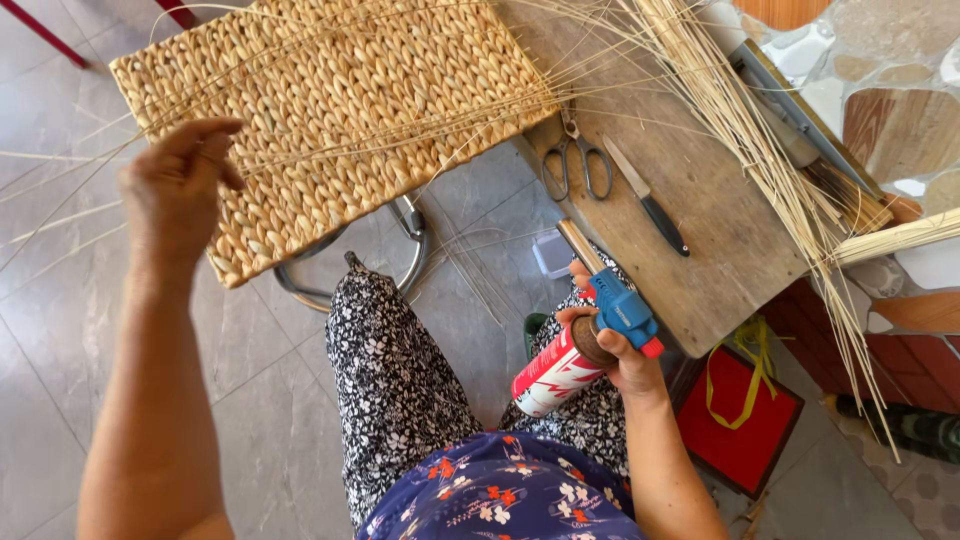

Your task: The person uses a handheld blowtorch to heat and straighten individual strands of dried plant fiber. They repeatedly pick up a strand, pass the flame along its length, and place it back onto a woven mat resting on a stool. The process is performed one strand at a time.

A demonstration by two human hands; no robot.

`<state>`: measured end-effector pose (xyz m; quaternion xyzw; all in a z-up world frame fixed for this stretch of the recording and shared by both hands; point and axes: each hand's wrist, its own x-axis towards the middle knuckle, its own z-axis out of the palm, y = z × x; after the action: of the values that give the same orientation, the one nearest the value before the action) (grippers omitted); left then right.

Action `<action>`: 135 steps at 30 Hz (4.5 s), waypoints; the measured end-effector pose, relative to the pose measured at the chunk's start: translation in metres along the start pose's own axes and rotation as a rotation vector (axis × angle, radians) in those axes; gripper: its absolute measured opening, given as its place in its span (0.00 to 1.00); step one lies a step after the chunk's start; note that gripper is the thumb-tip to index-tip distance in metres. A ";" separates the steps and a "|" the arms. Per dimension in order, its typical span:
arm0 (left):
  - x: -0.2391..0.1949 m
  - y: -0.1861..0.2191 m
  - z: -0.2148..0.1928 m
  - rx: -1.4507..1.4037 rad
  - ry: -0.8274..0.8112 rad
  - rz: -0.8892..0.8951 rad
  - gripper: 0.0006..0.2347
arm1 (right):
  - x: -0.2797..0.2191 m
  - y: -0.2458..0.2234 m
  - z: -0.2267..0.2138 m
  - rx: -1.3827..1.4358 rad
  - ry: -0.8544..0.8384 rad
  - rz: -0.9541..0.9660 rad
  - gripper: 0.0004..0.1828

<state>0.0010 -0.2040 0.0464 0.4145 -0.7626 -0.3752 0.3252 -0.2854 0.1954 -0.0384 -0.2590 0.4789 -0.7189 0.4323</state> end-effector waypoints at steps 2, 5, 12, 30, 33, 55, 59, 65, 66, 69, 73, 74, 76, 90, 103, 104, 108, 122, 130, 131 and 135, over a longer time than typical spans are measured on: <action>0.022 -0.023 -0.011 0.086 0.030 -0.014 0.07 | 0.002 0.002 -0.005 -0.003 0.051 -0.021 0.51; 0.044 -0.070 -0.027 0.297 0.049 0.031 0.07 | 0.006 0.001 -0.007 -0.035 0.109 -0.053 0.53; 0.078 -0.191 -0.047 0.737 0.084 -0.086 0.04 | 0.010 0.001 -0.015 -0.003 0.228 -0.014 0.54; 0.108 -0.207 0.015 0.621 0.139 0.316 0.07 | 0.030 0.013 -0.016 0.005 0.305 -0.134 0.49; 0.100 -0.166 0.088 0.465 0.026 0.491 0.02 | 0.031 0.012 -0.013 0.008 0.283 -0.130 0.49; 0.105 -0.097 0.215 0.487 -0.127 0.407 0.03 | 0.021 0.002 -0.030 -0.031 0.305 -0.148 0.50; 0.109 -0.096 0.215 0.459 -0.150 0.367 0.01 | 0.017 0.002 -0.038 -0.006 0.282 -0.155 0.49; 0.099 -0.068 0.207 0.431 -0.220 0.145 0.05 | 0.008 0.003 -0.047 -0.043 0.262 -0.170 0.50; 0.097 -0.064 0.204 0.402 -0.203 0.188 0.04 | 0.007 0.003 -0.047 -0.038 0.261 -0.173 0.50; 0.093 -0.059 0.194 0.323 -0.154 0.306 0.02 | 0.004 0.000 -0.045 -0.031 0.260 -0.181 0.50; 0.087 -0.053 0.185 0.312 -0.076 0.389 0.02 | 0.004 -0.003 -0.042 -0.044 0.247 -0.196 0.50; 0.086 -0.051 0.183 0.327 -0.053 0.398 0.02 | 0.003 -0.003 -0.042 -0.049 0.241 -0.200 0.49; 0.084 -0.048 0.180 0.323 -0.075 0.327 0.03 | 0.003 -0.003 -0.041 -0.048 0.242 -0.198 0.49; 0.085 -0.020 0.197 0.119 -0.257 0.233 0.05 | 0.004 -0.001 -0.038 -0.075 0.256 -0.195 0.49; 0.093 0.005 0.234 0.180 -0.201 0.297 0.05 | 0.003 0.005 -0.044 -0.080 0.266 -0.184 0.49; 0.092 0.005 0.237 0.148 -0.201 0.324 0.05 | 0.003 0.007 -0.047 -0.086 0.267 -0.186 0.49; 0.089 0.009 0.242 0.063 -0.210 0.381 0.05 | 0.004 0.011 -0.049 -0.069 0.262 -0.176 0.49; 0.074 0.028 0.244 0.018 -0.302 0.233 0.06 | 0.004 0.008 -0.045 -0.060 0.259 -0.169 0.49; 0.093 0.016 0.235 0.323 0.016 0.378 0.05 | 0.003 0.010 -0.047 -0.067 0.263 -0.181 0.49; 0.092 0.020 0.231 0.361 0.054 0.417 0.05 | 0.003 0.011 -0.047 -0.067 0.266 -0.181 0.49; 0.065 0.039 0.235 0.284 -0.027 0.576 0.06 | 0.002 0.012 -0.047 -0.042 0.249 -0.189 0.50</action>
<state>-0.2328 -0.1754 -0.0276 0.2179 -0.8976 -0.1629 0.3467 -0.3189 0.2139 -0.0689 -0.2208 0.5172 -0.7727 0.2946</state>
